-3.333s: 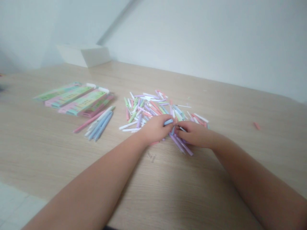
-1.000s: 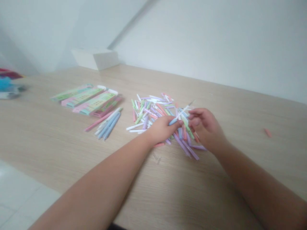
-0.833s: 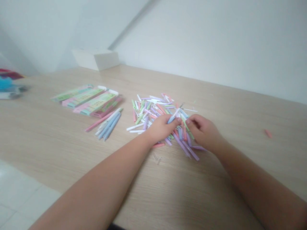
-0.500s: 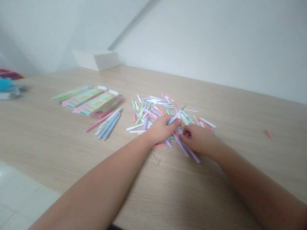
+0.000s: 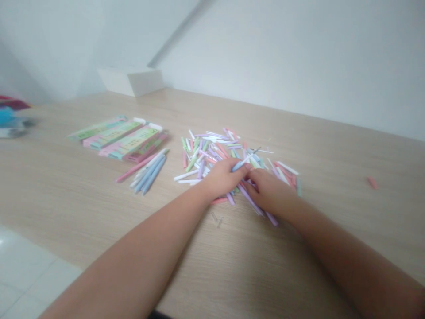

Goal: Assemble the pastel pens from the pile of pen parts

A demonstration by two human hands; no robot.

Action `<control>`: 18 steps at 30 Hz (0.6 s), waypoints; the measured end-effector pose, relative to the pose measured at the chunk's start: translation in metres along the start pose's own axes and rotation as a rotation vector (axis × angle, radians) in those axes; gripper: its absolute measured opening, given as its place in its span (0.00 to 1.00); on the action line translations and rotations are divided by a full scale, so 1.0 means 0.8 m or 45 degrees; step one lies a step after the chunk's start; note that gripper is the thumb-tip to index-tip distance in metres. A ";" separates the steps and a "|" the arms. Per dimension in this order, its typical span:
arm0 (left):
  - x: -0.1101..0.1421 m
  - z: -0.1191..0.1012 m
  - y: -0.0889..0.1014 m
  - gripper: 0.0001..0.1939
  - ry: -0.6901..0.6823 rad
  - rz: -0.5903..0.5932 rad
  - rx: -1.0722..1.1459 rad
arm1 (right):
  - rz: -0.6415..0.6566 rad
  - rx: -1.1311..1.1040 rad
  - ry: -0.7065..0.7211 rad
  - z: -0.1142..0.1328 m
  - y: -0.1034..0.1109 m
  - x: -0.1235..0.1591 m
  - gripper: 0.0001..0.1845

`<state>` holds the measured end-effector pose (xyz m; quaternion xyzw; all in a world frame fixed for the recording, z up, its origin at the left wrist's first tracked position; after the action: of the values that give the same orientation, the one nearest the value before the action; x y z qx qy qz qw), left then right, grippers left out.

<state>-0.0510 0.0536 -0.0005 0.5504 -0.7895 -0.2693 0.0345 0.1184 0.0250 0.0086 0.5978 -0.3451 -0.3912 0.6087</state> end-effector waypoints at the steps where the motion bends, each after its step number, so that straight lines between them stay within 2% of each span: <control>1: 0.000 0.001 0.000 0.22 -0.007 0.000 -0.002 | 0.001 0.011 0.026 0.000 0.001 0.000 0.16; 8: 0.001 0.003 -0.001 0.23 -0.052 0.033 -0.095 | 0.060 0.164 0.129 -0.002 -0.004 -0.002 0.15; 13: 0.004 -0.002 -0.001 0.21 -0.063 0.100 -0.133 | 0.048 0.360 -0.014 0.003 -0.010 0.012 0.15; 18: 0.005 -0.003 -0.002 0.19 -0.089 0.110 -0.201 | 0.043 0.408 0.028 0.011 -0.009 0.024 0.17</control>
<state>-0.0501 0.0489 0.0000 0.5015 -0.7897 -0.3480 0.0615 0.1186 0.0042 0.0010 0.6854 -0.4066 -0.3143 0.5159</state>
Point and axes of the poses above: each hand's wrist, its own x-axis away from the middle knuckle, its own y-axis out of the back of the hand, z = x × y, the point moved 2 cm from there along -x, towards the middle knuckle, and after that the axes turned 3 degrees about z, right-handed, at the moved point
